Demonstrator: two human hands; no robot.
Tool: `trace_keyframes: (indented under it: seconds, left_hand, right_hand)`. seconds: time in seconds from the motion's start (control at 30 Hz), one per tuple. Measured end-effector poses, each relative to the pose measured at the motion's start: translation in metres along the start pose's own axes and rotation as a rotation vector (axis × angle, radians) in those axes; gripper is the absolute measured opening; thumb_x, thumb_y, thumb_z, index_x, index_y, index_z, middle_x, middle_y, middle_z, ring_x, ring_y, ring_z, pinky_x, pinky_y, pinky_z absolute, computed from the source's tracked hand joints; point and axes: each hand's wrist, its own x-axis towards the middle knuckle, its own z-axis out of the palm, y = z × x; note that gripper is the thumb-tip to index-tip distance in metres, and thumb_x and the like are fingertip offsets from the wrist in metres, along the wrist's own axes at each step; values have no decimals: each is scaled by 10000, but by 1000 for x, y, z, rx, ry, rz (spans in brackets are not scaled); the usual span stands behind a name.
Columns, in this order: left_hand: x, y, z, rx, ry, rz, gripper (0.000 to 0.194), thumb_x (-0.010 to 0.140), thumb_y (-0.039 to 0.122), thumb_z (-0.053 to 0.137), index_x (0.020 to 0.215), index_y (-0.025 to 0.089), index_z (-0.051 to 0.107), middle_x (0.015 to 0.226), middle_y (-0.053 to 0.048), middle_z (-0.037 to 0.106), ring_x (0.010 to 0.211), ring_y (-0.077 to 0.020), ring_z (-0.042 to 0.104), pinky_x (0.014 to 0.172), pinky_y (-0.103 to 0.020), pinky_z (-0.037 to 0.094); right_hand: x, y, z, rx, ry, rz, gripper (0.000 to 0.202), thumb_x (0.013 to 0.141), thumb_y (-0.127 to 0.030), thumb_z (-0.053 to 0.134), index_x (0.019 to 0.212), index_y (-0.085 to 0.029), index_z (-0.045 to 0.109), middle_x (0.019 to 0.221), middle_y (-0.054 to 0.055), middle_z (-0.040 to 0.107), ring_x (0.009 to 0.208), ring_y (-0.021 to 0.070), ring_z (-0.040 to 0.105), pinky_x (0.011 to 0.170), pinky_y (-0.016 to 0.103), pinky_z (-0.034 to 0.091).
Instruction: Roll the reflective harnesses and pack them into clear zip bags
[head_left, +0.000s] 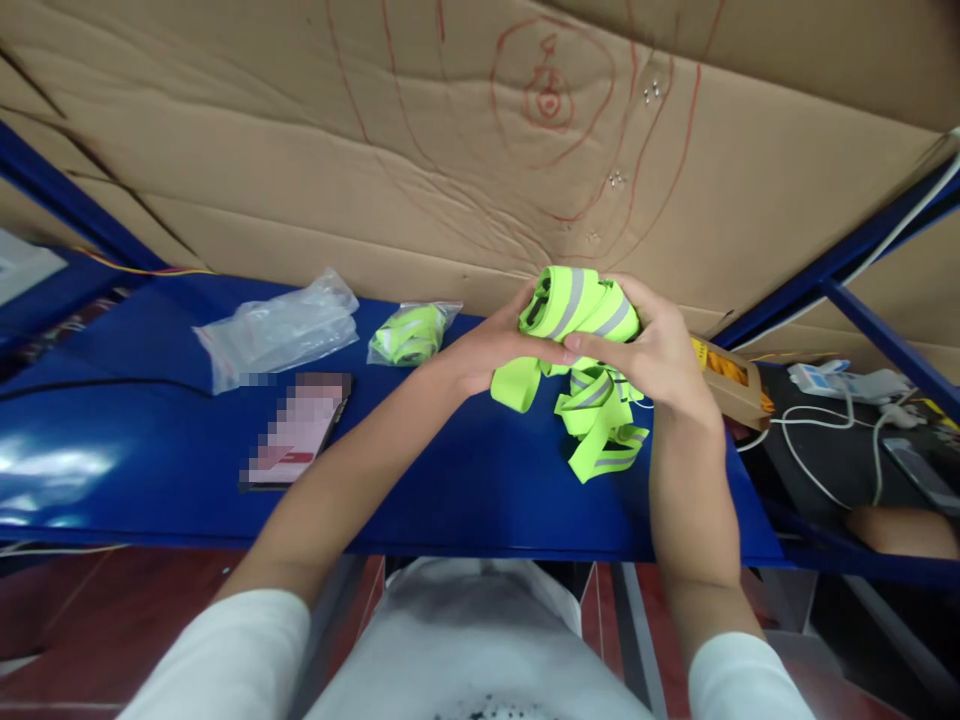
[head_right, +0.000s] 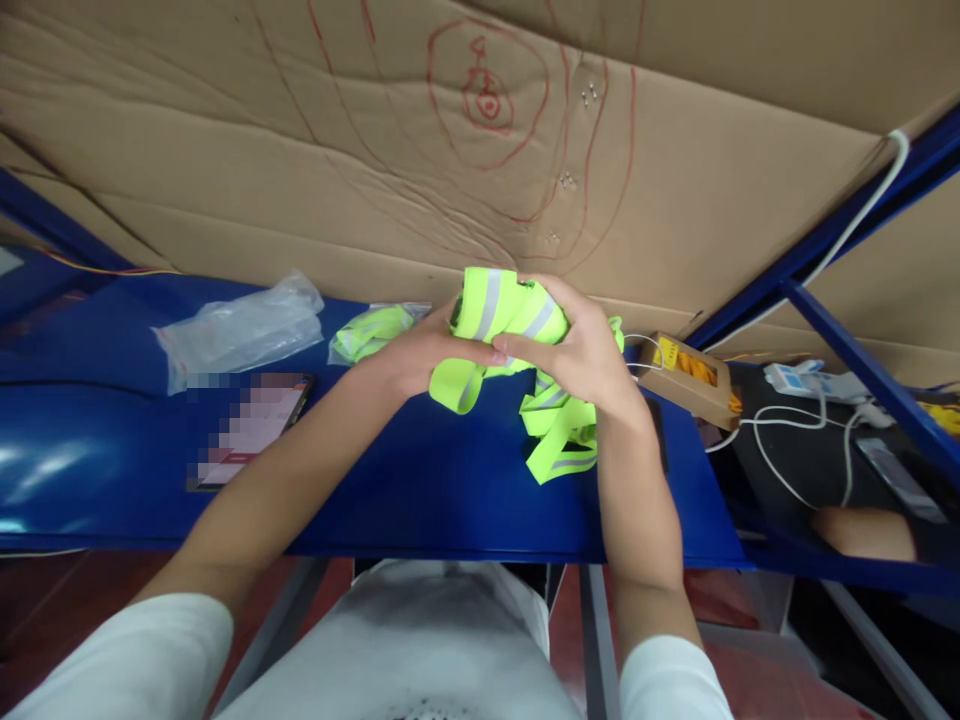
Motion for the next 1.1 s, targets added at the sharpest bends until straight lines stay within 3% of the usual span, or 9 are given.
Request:
trace_keyframes:
  seconds: [0.1,0.2,0.37,0.5,0.6,0.73,0.8,0.93,1.1]
  left_hand:
    - [8,-8,-1,-107,4,-36,462,567,101,859,1016,136,754,963,-60,781,956,-269,747,906,-401,598]
    - [11,-9,1,-235,23,24,302,610,111,794,906,151,747,943,-38,772,1023,-255,731,930,-368,591]
    - [2,1,11,-337,0,192,178,796,244,787,945,204,699,1063,-7,756,1285,-257,636,1041,-344,546]
    - [-4,6,16,-335,6,243,134,899,297,704,994,203,705,1113,-4,741,1349,-233,594,1077,-313,523]
    - [-1,5,8,-313,91,234,112,883,218,622,942,196,715,1111,-13,745,1326,-245,616,1059,-348,540]
    - [8,4,-8,-277,161,268,114,792,171,665,877,205,734,1019,-9,768,1269,-263,654,1007,-355,564]
    - [10,3,-10,-263,127,271,197,778,197,711,968,213,761,1027,-18,779,1241,-277,673,995,-365,570]
    - [9,-1,-3,-219,-14,279,463,734,219,812,1193,232,750,1133,-49,784,1257,-305,670,1029,-385,555]
    - [-7,1,-7,23,14,260,726,614,155,882,1299,327,715,1217,-26,759,1354,-320,602,1070,-395,522]
  right_hand:
    - [1,3,6,-51,84,-53,545,722,-443,898,1198,-257,711,1074,2,757,1028,266,720,1001,452,584]
    - [2,4,13,-117,180,-116,488,807,-409,827,1254,-268,693,1229,41,731,1186,302,681,1123,501,511]
    - [-2,6,41,-226,204,-253,360,980,-340,578,1332,-325,654,1406,51,660,1392,302,568,1237,526,402]
    - [-4,12,68,-364,210,-277,410,1025,-280,419,1374,-346,623,1502,44,596,1509,278,451,1286,550,315]
    - [-3,9,73,-385,124,-318,496,1016,-259,407,1491,-350,518,1596,46,501,1561,264,373,1323,567,227]
    - [2,7,61,-238,-134,-353,624,986,-431,546,1582,-315,399,1705,37,328,1635,287,177,1344,585,128]
    - [6,14,55,-88,-83,-275,586,1021,-516,479,1567,-314,412,1682,37,372,1622,258,230,1341,551,185]
    - [14,31,55,182,182,-30,681,1013,-664,385,1600,-329,301,1630,55,449,1558,210,386,1269,488,392]
    - [8,18,63,567,-23,158,1058,721,-809,722,1567,-288,357,1587,101,519,1431,286,559,1147,467,550]
